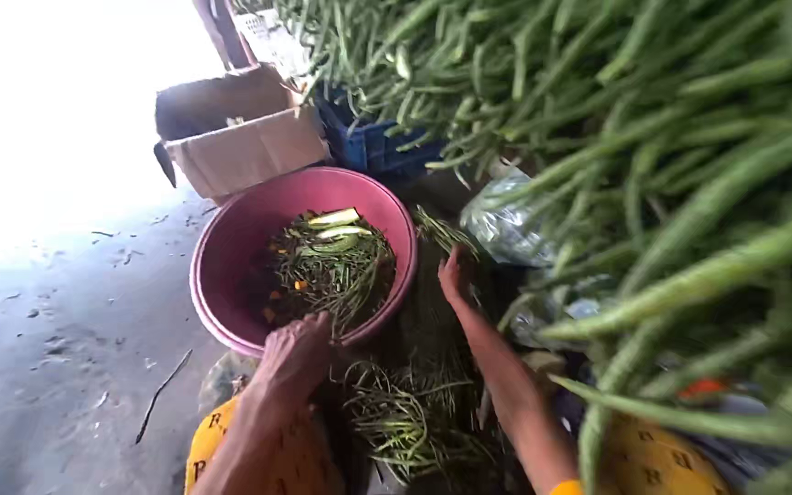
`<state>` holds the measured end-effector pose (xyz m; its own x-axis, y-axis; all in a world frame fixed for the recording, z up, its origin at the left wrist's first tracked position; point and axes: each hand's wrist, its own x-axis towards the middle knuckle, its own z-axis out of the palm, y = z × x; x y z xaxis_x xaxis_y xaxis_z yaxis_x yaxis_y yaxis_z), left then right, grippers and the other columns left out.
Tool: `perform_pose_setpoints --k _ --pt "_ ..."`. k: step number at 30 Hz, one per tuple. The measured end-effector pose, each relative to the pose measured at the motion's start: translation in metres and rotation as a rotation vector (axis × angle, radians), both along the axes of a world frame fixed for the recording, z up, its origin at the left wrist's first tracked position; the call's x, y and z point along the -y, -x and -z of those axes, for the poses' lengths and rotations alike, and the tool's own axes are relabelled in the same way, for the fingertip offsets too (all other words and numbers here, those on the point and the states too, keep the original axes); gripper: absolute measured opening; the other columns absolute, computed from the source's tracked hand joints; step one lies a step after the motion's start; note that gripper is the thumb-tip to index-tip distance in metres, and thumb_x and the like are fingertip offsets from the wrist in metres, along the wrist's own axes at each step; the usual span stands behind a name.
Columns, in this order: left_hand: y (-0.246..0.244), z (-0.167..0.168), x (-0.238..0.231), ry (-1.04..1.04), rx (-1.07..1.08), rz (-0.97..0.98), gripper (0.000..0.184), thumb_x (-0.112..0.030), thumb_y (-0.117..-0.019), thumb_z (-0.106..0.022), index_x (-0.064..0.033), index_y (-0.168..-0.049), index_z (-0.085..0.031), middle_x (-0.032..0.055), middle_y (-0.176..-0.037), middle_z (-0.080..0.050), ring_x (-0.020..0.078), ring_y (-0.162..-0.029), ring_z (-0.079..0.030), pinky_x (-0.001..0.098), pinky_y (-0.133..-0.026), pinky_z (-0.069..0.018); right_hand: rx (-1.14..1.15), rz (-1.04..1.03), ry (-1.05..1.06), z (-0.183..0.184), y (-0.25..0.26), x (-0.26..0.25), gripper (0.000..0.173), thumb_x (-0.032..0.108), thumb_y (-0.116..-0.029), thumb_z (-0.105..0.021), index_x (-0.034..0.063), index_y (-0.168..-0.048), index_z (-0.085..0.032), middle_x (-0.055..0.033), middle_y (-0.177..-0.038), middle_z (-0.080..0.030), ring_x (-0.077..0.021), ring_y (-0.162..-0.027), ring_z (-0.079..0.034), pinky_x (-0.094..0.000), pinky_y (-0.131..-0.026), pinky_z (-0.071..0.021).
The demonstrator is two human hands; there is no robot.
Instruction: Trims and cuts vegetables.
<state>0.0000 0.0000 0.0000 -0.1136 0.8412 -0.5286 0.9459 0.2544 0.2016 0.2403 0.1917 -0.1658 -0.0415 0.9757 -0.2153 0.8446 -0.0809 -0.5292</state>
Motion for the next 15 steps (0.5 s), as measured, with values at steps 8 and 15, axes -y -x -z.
perform_pose_setpoints --k 8,15 --pt "-0.011 -0.007 0.005 0.131 0.042 0.107 0.05 -0.034 -0.1039 -0.059 -0.0054 -0.145 -0.052 0.0246 -0.134 -0.061 0.0452 -0.123 -0.059 0.0634 -0.1 -0.0456 0.206 0.072 -0.046 0.034 -0.012 -0.065 0.054 0.018 -0.0973 -0.066 -0.0077 -0.143 -0.051 -0.0337 -0.151 -0.042 -0.0477 -0.144 -0.037 -0.0598 -0.117 -0.0305" --pt "0.058 -0.011 -0.013 -0.343 0.272 0.012 0.041 -0.028 -0.1034 -0.063 -0.0076 -0.139 -0.058 0.0186 -0.112 -0.071 0.0377 -0.1 -0.07 0.0645 -0.089 -0.0522 -0.136 0.288 -0.058 -0.027 -0.052 0.052 0.073 0.021 -0.0972 -0.071 -0.0076 -0.153 -0.033 -0.0338 -0.152 -0.042 -0.0451 -0.141 -0.043 -0.0544 -0.116 -0.036"
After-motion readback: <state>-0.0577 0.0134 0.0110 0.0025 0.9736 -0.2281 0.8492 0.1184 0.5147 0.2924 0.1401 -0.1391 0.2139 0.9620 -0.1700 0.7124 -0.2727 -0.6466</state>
